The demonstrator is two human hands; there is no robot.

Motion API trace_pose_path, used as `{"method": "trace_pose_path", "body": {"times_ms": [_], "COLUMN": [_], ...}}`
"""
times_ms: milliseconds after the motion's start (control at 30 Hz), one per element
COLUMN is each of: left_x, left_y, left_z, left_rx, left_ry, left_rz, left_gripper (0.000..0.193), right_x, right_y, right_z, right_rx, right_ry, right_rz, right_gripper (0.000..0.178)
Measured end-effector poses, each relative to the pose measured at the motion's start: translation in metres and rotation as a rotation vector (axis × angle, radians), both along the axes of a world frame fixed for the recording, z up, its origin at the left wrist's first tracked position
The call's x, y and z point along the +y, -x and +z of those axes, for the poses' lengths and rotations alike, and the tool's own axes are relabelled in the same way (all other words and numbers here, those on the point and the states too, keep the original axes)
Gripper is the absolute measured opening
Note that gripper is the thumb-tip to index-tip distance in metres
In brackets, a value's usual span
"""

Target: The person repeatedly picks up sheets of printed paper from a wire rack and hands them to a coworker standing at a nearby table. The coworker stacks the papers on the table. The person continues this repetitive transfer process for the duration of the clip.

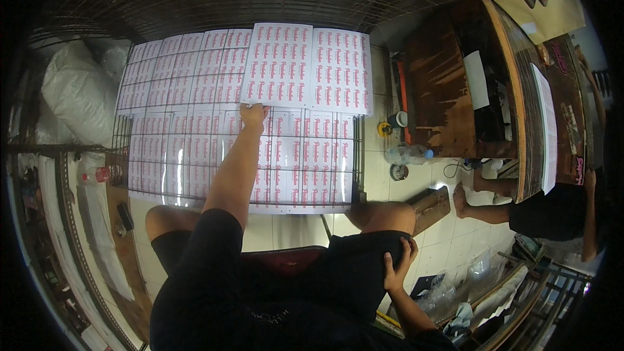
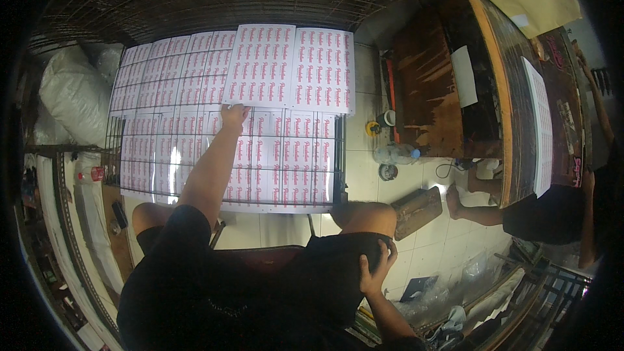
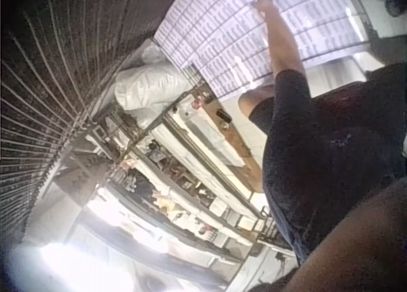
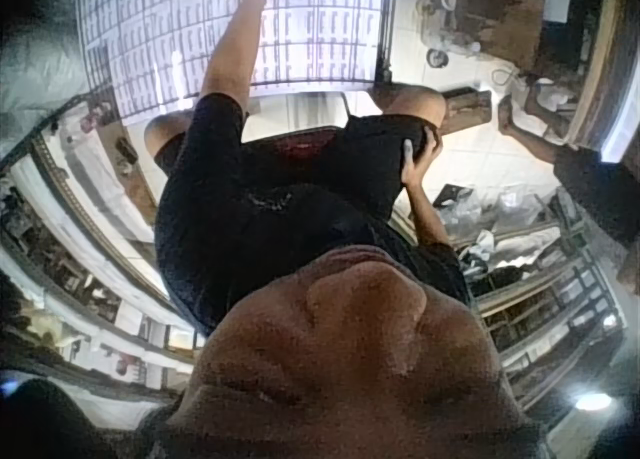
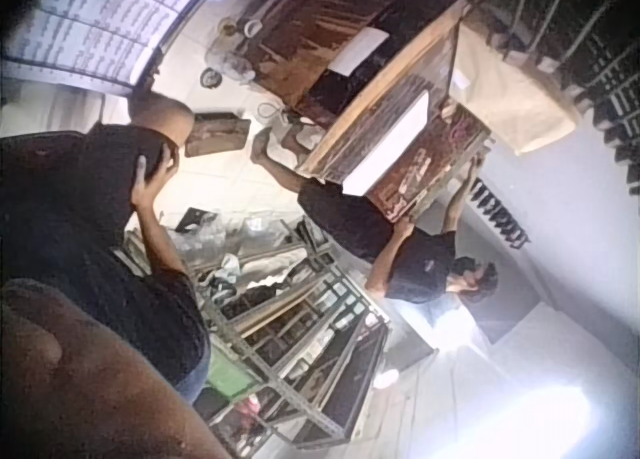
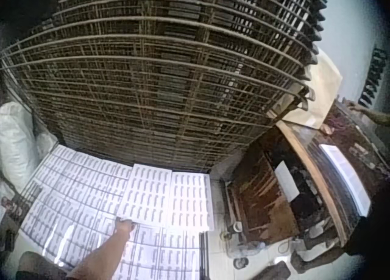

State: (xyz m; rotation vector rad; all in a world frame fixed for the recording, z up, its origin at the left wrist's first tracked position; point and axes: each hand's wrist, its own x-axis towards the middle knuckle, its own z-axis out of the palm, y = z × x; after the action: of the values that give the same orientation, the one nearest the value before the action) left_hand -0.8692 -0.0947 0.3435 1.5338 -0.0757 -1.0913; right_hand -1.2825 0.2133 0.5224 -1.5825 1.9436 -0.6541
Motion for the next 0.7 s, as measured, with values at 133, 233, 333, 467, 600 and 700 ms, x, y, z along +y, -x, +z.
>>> {"method": "trace_pose_path", "body": {"times_ms": [133, 233, 333, 467, 600, 700], "left_x": [0.002, 0.012, 0.025, 0.054, 0.11, 0.161], "left_y": [-0.001, 0.004, 0.005, 0.017, 0.035, 0.053], "left_z": [-0.004, -0.004, -0.014, -0.01, 0.0, 0.03], "left_rx": [0.055, 0.109, 0.097, -0.01, -0.186, -0.358], "left_ry": [0.022, 0.058, 0.017, 0.037, 0.03, -0.013], "left_rz": [0.036, 0.046, 0.013, -0.136, -0.401, -0.7], "left_gripper": [0.055, 0.061, 0.067, 0.066, 0.049, 0.036], "right_x": [0.001, 0.001, 0.002, 0.006, 0.009, 0.012], "right_y": [0.0, 0.0, 0.001, 0.003, 0.005, 0.007], "right_z": [0.0, -0.001, -0.001, -0.004, -0.008, -0.008], "right_rx": [0.002, -0.001, -0.002, -0.004, -0.018, -0.032], "right_ry": [0.012, 0.025, 0.028, 0.065, 0.084, 0.092], "right_rz": [0.0, 0.001, -0.003, -0.002, -0.009, -0.014], "right_gripper": [0.054, 0.055, 0.055, 0.054, 0.053, 0.053]}}
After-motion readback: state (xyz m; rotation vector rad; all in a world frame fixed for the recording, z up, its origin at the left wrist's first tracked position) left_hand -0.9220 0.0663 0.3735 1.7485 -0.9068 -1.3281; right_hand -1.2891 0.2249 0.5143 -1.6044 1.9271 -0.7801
